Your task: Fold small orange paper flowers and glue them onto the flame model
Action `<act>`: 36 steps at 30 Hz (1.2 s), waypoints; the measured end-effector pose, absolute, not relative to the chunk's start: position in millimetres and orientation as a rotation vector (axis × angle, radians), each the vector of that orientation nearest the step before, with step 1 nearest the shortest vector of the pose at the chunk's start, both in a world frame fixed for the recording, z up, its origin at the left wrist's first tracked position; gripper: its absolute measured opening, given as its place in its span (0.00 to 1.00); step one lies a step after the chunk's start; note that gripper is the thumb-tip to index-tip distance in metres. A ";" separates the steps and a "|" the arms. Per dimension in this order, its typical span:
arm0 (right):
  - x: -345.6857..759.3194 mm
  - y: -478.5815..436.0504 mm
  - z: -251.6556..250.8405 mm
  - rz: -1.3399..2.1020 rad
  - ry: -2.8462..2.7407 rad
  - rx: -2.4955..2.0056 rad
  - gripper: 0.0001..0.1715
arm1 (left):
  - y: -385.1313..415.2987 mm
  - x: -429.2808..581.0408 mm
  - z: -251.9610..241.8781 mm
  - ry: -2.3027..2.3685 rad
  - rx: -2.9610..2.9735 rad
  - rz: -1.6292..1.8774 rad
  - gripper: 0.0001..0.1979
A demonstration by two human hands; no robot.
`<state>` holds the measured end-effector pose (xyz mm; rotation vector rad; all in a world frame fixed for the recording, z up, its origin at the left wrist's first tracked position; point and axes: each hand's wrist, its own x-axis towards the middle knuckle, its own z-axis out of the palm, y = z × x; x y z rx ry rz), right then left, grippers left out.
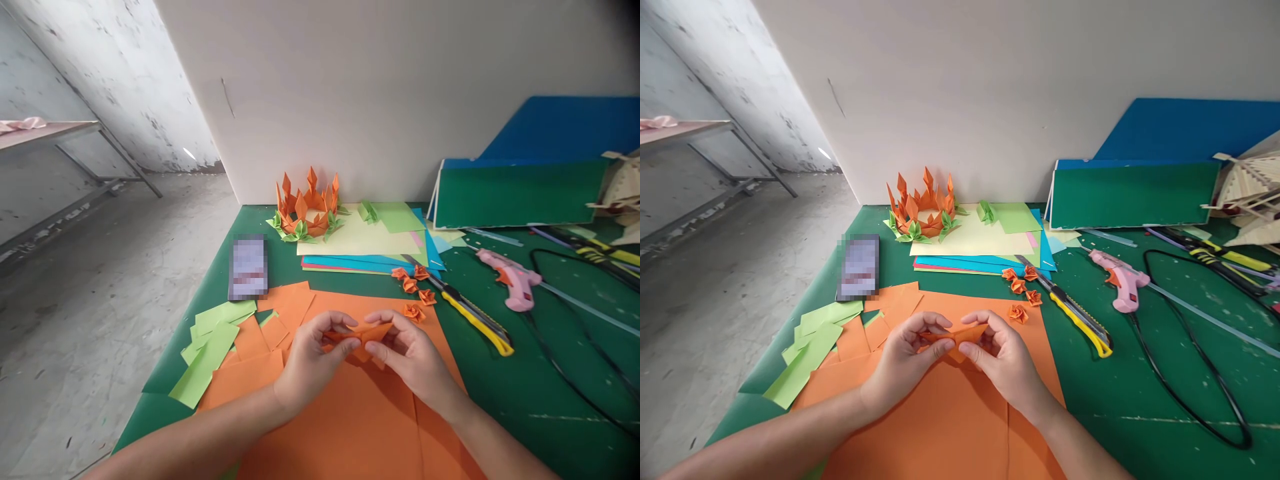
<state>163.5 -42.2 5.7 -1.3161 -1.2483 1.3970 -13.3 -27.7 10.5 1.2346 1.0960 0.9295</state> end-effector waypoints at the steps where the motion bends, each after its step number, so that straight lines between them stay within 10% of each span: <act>1: 164.4 -41.7 5.7 1.423 -1.248 -1.327 0.17 | -28.0 -13.4 11.0 1.103 1.252 0.933 0.07; 9: 169.9 -39.9 9.2 1.494 -1.058 -1.248 0.31 | -26.5 -13.2 7.7 1.068 1.152 0.978 0.11; 15: 170.7 -38.9 7.8 1.576 -1.144 -1.304 0.16 | -27.5 -12.3 11.3 1.110 1.232 0.939 0.09; 36: 162.5 -42.0 8.4 1.457 -1.220 -1.312 0.19 | -30.3 -10.7 20.1 1.100 1.207 0.886 0.10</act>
